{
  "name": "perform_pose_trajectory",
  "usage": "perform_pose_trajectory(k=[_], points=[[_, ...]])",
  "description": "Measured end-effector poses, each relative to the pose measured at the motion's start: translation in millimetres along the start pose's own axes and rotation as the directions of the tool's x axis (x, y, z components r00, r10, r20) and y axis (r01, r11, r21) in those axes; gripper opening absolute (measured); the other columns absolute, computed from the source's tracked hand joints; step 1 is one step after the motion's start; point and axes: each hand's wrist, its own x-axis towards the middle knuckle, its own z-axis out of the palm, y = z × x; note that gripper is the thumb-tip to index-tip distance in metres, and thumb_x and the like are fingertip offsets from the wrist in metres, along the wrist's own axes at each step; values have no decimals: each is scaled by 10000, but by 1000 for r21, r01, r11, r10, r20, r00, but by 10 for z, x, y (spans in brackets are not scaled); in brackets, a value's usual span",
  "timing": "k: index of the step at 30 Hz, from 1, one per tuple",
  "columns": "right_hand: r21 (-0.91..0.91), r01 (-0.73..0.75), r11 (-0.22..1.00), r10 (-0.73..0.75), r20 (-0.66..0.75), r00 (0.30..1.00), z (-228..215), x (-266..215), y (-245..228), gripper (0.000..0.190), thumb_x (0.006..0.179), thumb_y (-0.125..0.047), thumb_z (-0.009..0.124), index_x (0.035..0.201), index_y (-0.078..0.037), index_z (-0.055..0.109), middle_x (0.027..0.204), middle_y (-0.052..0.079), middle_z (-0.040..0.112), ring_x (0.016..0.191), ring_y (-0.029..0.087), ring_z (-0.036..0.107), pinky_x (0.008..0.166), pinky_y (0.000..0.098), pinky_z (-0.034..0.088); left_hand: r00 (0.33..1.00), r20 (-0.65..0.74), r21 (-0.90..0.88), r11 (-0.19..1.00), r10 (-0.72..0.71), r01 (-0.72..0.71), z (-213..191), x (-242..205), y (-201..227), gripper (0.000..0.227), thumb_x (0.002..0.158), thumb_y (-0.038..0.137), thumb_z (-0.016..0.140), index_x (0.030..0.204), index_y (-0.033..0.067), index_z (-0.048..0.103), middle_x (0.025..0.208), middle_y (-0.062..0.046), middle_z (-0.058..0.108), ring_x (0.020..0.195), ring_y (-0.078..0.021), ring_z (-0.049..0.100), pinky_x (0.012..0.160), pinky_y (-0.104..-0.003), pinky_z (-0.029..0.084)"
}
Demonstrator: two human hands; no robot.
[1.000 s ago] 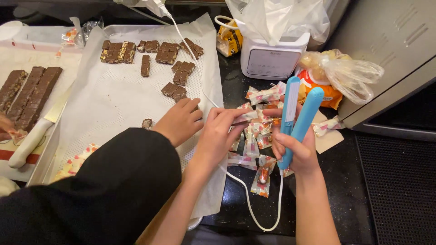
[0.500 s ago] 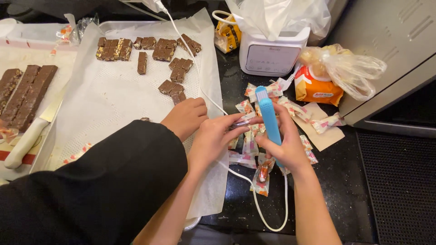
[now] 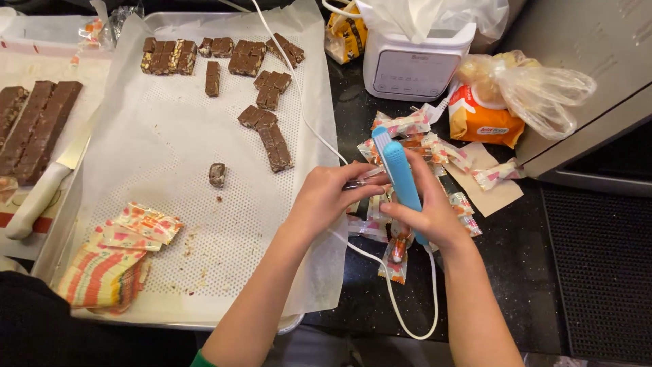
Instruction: The person uses a small heat-sealing tool to seal the ends of individual plastic wrappers containing food items, occasionally picking up items to show them to the camera.
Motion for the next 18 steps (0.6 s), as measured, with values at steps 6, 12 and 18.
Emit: perform_pose_trajectory(k=[6, 12, 18], points=[[-18, -10, 1000, 10, -16, 1000, -22, -9, -17, 816, 707, -29, 711, 1433, -93, 342, 887, 236, 646, 302, 173, 538, 246, 237, 445, 995, 5, -101, 990, -96, 96, -14, -13, 74, 446, 771, 370, 780, 1166, 203, 659, 827, -132, 753, 851, -344, 733, 792, -394, 556], [-137, 108, 985, -130, -167, 977, 45, 66, 41, 751, 700, 55, 697, 1376, -36, 383, 883, 253, 653, 455, 207, 584, 339, 279, 458, 967, 73, -100, 963, -245, 252, 54, 70, -9, 298, 836, 412, 706, 833, 114, 708, 607, -44, 698, 492, -160, 622, 507, -283, 510], [-101, 159, 982, -180, -255, 950, 110, 107, 54, 682, 731, 80, 648, 1348, -49, 387, 784, 170, 626, 396, 164, 537, 346, 253, 435, 942, 114, -325, 885, -315, 335, -32, 33, 192, 273, 828, 353, 717, 808, 81, 704, 667, -65, 727, 613, -105, 684, 514, -201, 540]])
